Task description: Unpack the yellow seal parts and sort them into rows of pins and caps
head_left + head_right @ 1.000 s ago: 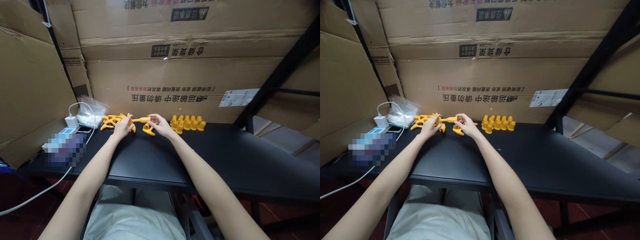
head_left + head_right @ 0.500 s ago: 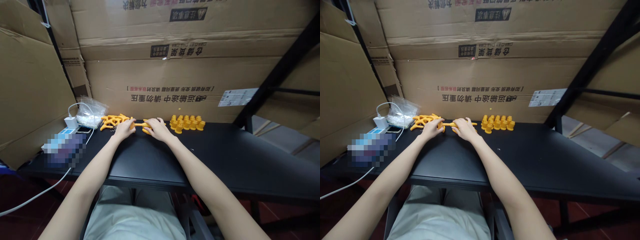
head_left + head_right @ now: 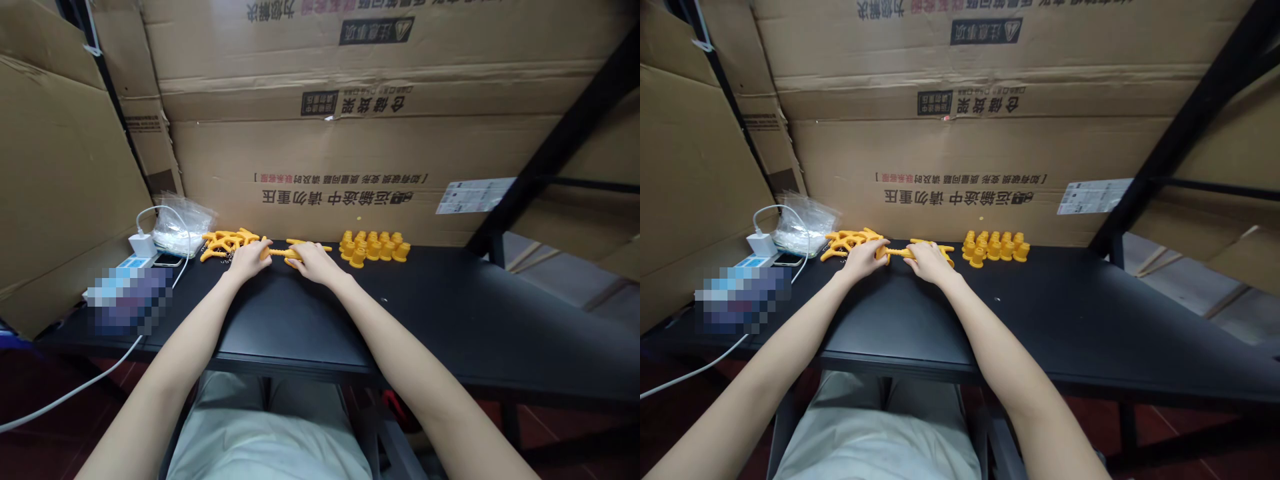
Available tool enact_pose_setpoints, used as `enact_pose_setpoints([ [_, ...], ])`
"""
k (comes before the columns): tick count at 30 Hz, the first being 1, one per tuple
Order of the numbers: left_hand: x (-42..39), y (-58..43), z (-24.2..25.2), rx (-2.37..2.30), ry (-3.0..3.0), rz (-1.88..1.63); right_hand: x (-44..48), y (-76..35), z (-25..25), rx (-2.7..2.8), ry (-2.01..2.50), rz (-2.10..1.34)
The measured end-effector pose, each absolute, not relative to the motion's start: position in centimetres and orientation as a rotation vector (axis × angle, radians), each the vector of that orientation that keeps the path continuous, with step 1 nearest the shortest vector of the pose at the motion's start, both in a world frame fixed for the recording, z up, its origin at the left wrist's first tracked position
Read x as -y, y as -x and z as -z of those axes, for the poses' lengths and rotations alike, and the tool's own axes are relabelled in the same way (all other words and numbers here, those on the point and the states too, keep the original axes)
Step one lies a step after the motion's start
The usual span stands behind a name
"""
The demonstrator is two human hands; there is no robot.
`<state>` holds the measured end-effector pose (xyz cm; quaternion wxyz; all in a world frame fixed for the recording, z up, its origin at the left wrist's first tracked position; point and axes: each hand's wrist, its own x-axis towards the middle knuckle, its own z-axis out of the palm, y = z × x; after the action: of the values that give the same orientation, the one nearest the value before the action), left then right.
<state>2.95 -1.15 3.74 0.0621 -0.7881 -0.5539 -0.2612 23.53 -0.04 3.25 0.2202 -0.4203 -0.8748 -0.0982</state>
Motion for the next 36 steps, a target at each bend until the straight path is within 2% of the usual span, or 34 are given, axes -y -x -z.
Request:
enact_pose_setpoints([
  [18,1.5,-3.4,-4.5,1.846,2.27,0.668,0.3,-23.2,-3.7,2.348,1.14,0.362],
  [26,1.3,-3.3,-4.3,1.851,2.225,0.746,0.8,-22.5,-3.8,2.379,1.14,0.269],
  [36,1.0,-2.7,-4.3,1.94,2.129,0.864,0.7,-22.8,-3.9,2.314,1.084,0.411],
])
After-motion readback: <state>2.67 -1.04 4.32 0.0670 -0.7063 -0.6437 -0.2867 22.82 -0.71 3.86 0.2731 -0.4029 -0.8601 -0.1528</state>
